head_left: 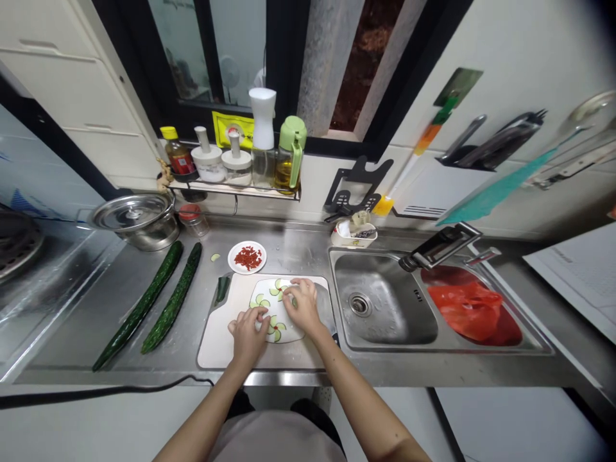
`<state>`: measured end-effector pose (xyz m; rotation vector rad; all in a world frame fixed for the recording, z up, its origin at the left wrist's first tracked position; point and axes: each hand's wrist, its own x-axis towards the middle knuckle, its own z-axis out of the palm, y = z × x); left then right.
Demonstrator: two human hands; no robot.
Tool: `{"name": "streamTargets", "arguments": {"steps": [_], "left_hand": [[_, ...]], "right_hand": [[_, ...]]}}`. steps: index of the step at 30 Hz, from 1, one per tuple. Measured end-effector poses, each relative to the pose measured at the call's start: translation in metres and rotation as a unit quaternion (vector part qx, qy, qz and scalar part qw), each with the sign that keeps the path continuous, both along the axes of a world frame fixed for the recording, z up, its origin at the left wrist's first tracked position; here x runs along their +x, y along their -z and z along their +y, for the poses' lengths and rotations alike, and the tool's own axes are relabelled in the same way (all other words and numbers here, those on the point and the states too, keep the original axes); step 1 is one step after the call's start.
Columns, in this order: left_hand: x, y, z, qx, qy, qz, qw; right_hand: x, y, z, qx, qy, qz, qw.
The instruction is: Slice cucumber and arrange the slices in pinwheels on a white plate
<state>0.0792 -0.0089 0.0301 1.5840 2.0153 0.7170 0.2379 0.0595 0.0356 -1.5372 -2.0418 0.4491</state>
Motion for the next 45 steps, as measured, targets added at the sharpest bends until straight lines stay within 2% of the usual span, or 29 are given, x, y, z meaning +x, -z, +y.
{"name": "streamTargets", "arguments": {"steps": [4,10,16,24,28,34,45], "left_hand": [[-0.001,-0.001,-0.001,0.02,-0.019,-0.004,1.0],[-0.006,0.003,-0.004,0.023,-0.03,-0.005,0.999],[-0.017,0.007,-0.006,0.008,-0.043,-0.02,0.999],[-0.027,0.009,-0.008,0.0,-0.068,-0.022,0.997],[-0.032,0.01,-0.009,-0.003,-0.079,-0.021,0.997],[-0.035,0.011,-0.011,-0.002,-0.091,-0.024,0.996],[-0.037,0.016,-0.016,0.003,-0.095,-0.012,0.995]], "right_hand": [[-0.023,-0.004,0.039,-0.002,0.01,0.008,1.0],[-0.076,0.009,0.099,-0.053,-0.036,-0.05,0.997],[-0.115,0.016,0.134,-0.062,-0.072,-0.104,0.99],[-0.142,0.027,0.153,-0.084,-0.081,-0.151,0.982],[-0.151,0.032,0.157,-0.094,-0.064,-0.169,0.979],[-0.153,0.039,0.16,-0.097,-0.041,-0.168,0.98],[-0.152,0.04,0.164,-0.097,-0.035,-0.161,0.982]]}}
